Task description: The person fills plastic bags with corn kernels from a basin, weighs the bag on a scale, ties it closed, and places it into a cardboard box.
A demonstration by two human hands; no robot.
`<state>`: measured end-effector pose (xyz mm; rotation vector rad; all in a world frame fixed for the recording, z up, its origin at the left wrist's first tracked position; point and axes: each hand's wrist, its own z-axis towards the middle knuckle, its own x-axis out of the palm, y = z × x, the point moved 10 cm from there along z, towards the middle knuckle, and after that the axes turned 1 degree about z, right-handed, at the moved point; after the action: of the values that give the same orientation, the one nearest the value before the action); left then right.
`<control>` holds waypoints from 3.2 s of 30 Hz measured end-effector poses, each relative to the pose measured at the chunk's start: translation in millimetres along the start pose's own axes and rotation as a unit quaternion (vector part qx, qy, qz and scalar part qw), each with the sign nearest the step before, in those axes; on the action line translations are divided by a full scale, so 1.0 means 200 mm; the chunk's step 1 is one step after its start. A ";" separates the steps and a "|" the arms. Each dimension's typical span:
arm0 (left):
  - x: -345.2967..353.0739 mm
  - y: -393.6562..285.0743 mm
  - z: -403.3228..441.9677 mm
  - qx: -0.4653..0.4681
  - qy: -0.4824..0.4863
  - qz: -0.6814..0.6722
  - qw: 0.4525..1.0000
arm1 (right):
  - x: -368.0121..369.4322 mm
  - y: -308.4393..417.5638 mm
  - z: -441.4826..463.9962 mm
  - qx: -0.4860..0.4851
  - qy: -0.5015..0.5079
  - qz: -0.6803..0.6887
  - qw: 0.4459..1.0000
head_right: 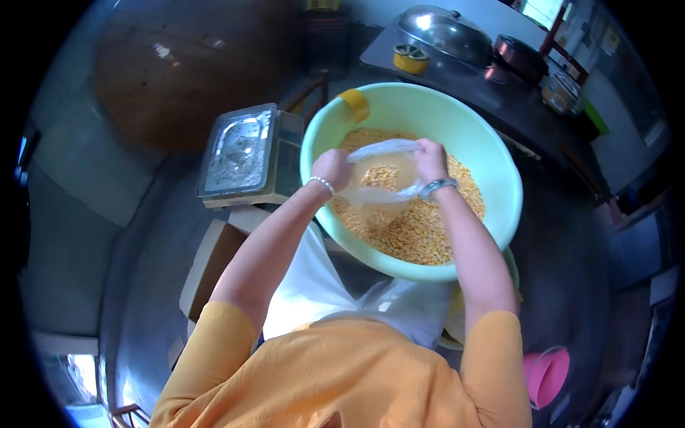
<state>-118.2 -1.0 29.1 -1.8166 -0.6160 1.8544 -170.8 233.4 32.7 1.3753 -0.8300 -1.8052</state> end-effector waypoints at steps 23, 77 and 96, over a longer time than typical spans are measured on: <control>-1.23 0.68 0.16 -0.083 -0.129 -0.172 0.973 | 0.93 1.32 0.31 -0.051 0.169 0.089 0.980; -0.86 1.22 0.38 -0.126 -0.039 0.182 0.974 | 0.66 0.68 -0.38 -0.060 0.246 0.142 0.957; -0.53 0.62 0.00 -0.046 -0.292 0.161 0.942 | 0.48 0.69 -0.84 -0.193 0.219 0.009 0.957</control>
<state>-119.8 -164.0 36.6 -1.4699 -0.6368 2.6645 -3.6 66.2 59.8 1.4171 -0.2389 -1.4653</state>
